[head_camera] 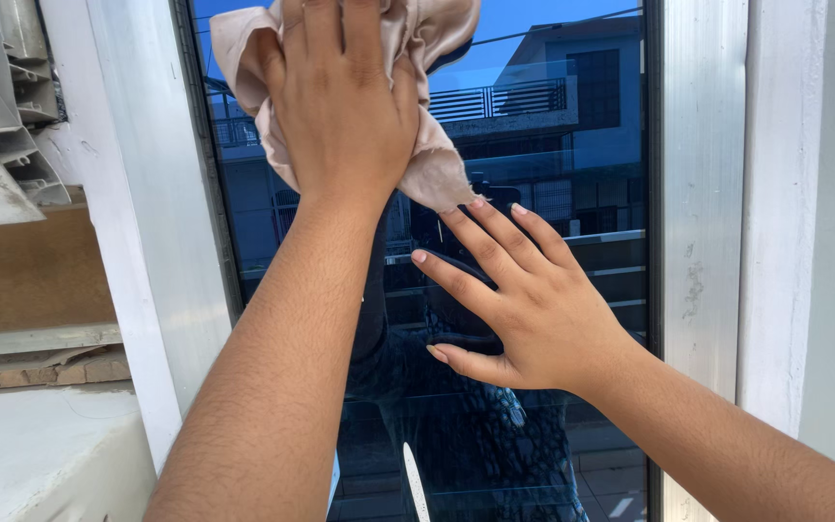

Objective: The person wipes a glass window pane with a cloth, moving the cloth in circular and vertical motions across the surface. The person also wipes the adjacent white window frame and sill area.

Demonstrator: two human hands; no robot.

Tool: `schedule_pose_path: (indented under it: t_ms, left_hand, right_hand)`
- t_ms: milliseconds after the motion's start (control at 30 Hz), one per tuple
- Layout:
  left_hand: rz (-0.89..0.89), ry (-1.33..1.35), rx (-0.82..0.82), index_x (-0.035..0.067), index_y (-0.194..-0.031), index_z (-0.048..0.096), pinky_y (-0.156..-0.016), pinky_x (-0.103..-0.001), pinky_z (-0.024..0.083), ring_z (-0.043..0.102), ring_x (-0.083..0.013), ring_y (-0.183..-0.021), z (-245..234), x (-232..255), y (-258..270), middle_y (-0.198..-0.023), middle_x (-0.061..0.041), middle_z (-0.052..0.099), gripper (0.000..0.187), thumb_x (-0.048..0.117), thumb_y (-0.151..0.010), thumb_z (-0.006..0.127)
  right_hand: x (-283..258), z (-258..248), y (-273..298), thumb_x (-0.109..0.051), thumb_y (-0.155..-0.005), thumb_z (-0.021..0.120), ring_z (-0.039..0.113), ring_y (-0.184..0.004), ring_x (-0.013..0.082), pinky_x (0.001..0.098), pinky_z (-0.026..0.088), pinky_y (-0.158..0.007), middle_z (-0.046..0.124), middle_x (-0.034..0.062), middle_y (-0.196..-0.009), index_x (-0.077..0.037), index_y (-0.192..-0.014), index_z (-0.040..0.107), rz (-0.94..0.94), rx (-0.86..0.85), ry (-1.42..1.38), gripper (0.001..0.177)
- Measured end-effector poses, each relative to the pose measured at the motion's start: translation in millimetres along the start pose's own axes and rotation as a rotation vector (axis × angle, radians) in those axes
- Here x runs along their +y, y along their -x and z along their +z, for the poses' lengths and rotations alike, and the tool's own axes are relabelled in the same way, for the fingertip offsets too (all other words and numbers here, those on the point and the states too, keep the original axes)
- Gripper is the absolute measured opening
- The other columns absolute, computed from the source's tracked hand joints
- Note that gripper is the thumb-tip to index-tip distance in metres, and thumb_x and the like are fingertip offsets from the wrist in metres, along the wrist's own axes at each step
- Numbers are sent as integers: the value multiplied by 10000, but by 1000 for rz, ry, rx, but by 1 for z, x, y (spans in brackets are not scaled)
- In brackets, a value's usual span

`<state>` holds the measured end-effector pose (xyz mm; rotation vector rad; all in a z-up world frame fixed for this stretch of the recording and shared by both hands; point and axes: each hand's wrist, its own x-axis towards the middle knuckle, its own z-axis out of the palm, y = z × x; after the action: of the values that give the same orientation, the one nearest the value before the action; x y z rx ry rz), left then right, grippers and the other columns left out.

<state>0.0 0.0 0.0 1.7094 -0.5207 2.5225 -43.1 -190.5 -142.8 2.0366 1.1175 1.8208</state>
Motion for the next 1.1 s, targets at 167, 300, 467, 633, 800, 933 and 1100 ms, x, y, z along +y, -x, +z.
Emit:
schedule_pose_path:
  t_ms: [167,300,467,633,800,933,1100]
  left_hand:
    - [117,55,-8,276,-1464,552,-1185,-642,351,468,-301,-1399,13,43,-2,-1466,-22,512,495,291,-1005,737]
    - [298,190,-47,319,-1482,561,-1124,-627,366,407,-303,-1452,4,60,3,-1541,0,481,467,363,-1041,706]
    - [445,147,-240,355,-1438,612,-1167,-642,326,310,-231,-1514,-17,42,8,-1597,28,438,448,430,-1005,699]
    - [420,171,-310,365,-1481,600,-1172,-641,302,294,-232,-1538,-39,5,16,-1628,15,417,500,440,-998,705]
    - [409,92,-277,333,-1547,578,-1163,-643,311,305,-294,-1547,-57,-43,22,-1646,-56,408,535,442,-1040,706]
    - [268,-19,-160,255,-1526,585,-1115,-662,315,348,-365,-1511,-52,-64,21,-1627,-111,439,513,417,-1050,686]
    - [172,-77,-30,132,-1395,641,-1101,-678,315,477,-380,-1372,-25,-56,6,-1450,-138,553,421,368,-1047,625]
  right_hand:
    - [-2,-2,-2,-711,-928,467,312,-1482,399,591,209,-1187,389,233,-1571,-201,-1481,493,18,-9,36,753]
    - [-3,-3,-3,-740,-900,463,345,-1460,378,603,202,-1190,429,220,-1502,-190,-1465,506,36,-51,52,790]
    - [-5,-7,-3,-724,-937,473,328,-1478,393,589,193,-1220,461,204,-1516,-179,-1492,516,-4,-15,54,779]
    - [-7,-9,-3,-714,-933,494,275,-1526,374,568,161,-1243,422,169,-1576,-174,-1437,522,14,-48,63,739]
    - [-9,-7,-4,-692,-933,482,235,-1532,361,560,147,-1241,364,145,-1623,-195,-1510,499,11,-7,24,761]
    - [-7,-3,-5,-690,-934,478,234,-1531,366,558,144,-1239,368,151,-1620,-194,-1506,494,3,-4,27,757]
    - [-6,0,-3,-685,-938,488,245,-1532,369,556,151,-1244,376,149,-1617,-195,-1499,500,1,-6,27,745]
